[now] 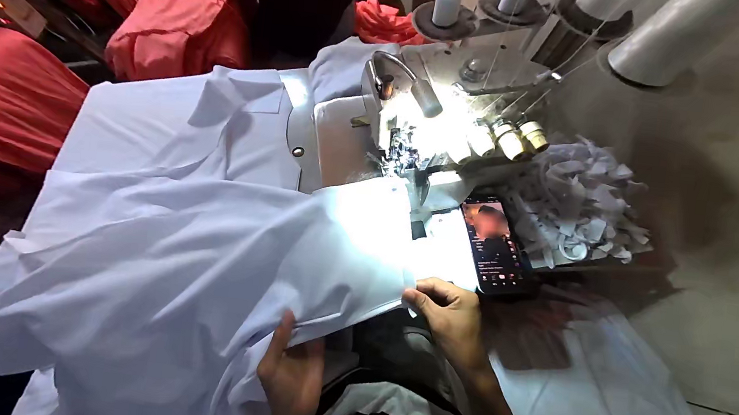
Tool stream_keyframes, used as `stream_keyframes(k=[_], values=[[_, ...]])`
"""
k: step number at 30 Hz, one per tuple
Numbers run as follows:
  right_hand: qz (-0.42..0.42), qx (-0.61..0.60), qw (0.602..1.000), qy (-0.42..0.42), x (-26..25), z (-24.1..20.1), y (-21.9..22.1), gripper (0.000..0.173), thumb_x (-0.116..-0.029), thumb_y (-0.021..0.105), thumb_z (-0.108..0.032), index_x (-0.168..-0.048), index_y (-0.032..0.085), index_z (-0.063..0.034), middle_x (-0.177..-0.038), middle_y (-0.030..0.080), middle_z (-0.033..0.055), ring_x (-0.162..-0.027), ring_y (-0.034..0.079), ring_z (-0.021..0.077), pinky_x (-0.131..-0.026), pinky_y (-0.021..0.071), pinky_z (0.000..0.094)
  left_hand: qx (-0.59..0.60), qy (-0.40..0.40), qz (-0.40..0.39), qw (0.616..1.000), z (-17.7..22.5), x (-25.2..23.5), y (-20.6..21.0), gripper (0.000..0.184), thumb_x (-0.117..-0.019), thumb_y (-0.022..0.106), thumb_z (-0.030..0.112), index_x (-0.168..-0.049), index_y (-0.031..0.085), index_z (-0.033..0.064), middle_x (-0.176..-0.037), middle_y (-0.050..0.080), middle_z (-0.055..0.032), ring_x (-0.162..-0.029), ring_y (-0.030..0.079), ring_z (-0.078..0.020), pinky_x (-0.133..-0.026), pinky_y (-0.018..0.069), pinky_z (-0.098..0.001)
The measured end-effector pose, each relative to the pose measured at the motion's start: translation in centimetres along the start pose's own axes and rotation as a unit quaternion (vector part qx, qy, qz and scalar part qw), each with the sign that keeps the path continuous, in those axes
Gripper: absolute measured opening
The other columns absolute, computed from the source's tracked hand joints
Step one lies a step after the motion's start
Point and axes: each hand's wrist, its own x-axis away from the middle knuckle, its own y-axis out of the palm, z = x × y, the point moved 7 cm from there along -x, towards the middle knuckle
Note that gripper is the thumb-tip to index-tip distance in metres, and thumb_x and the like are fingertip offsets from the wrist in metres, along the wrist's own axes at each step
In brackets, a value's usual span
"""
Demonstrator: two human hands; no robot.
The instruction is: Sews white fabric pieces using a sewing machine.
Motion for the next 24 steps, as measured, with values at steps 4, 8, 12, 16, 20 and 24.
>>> stream_keyframes(k=[4, 8, 12, 16, 20, 24], values=[[-0.007, -0.004, 1.0, 0.001, 0.0, -0.3, 0.0, 0.007, -0.0868, 0.079, -0.015, -0.088, 0.079, -0.0078, -0.079, 0.076, -0.0014, -0.071, 0.07, 0.0032, -0.068, 0.06, 0.0195, 0.003, -0.015, -0.028, 0.999, -0.1, -0.3, -0.2, 0.017, -0.0907, 0.07, 0.018, -0.104, 0.073, 0.0079, -0.099, 0.077, -0.0089, -0.094, 0.075, -0.0181, -0.083, 0.0633, -0.0369], [-0.019, -0.004, 1.0, 0.009, 0.3, -0.5, -0.1, 0.005, -0.0888, 0.076, -0.01, -0.091, 0.079, -0.0058, -0.083, 0.077, 0.0002, -0.075, 0.071, 0.0036, -0.072, 0.0606, 0.0191, 0.009, -0.014, -0.052, 0.998, -0.2, -0.4, -0.3, 0.022, -0.0875, 0.076, 0.02, -0.105, 0.074, 0.0078, -0.101, 0.077, -0.0091, -0.097, 0.075, -0.0174, -0.085, 0.063, -0.0366], [-0.019, 0.017, 1.0, 0.006, 0.3, -0.6, -0.1, 0.006, -0.0894, 0.075, -0.01, -0.09, 0.079, -0.0062, -0.082, 0.076, -0.0004, -0.073, 0.071, 0.0031, -0.07, 0.0601, 0.0189, 0.005, -0.017, -0.061, 0.998, -0.4, -0.5, -0.7, 0.026, -0.0866, 0.079, 0.023, -0.107, 0.074, 0.0077, -0.103, 0.077, -0.0092, -0.098, 0.075, -0.0174, -0.088, 0.0624, -0.037], [-0.025, 0.052, 0.998, 0.007, 0.0, -0.7, -0.1, 0.008, -0.09, 0.075, -0.014, -0.089, 0.079, -0.0078, -0.081, 0.076, -0.0017, -0.073, 0.07, 0.0023, -0.07, 0.06, 0.0194, -0.006, -0.035, -0.069, 0.997, -0.5, -0.7, -0.8, 0.027, -0.0865, 0.079, 0.025, -0.107, 0.075, 0.0092, -0.103, 0.077, -0.0083, -0.098, 0.075, -0.0163, -0.087, 0.0624, -0.0348], [-0.022, 0.063, 0.998, -0.001, -0.1, -0.9, -0.2, 0.009, -0.0901, 0.075, -0.016, -0.09, 0.079, -0.0086, -0.082, 0.076, -0.0026, -0.073, 0.07, 0.0015, -0.07, 0.0602, 0.0185, -0.02, -0.036, -0.071, 0.997, -0.7, -0.7, -1.2, 0.029, -0.085, 0.081, 0.027, -0.108, 0.075, 0.0106, -0.103, 0.077, -0.0075, -0.096, 0.075, -0.0161, -0.086, 0.0627, -0.0345], [-0.031, 0.063, 0.997, -0.003, 0.0, -1.1, -0.2, 0.009, -0.0911, 0.074, -0.017, -0.091, 0.078, -0.0087, -0.082, 0.075, -0.0029, -0.073, 0.07, 0.0013, -0.07, 0.0597, 0.0182, -0.031, -0.031, -0.072, 0.996, -0.7, -0.7, -1.2, 0.028, -0.0866, 0.08, 0.028, -0.109, 0.075, 0.0113, -0.104, 0.077, -0.0066, -0.098, 0.075, -0.0151, -0.087, 0.0623, -0.0345]])
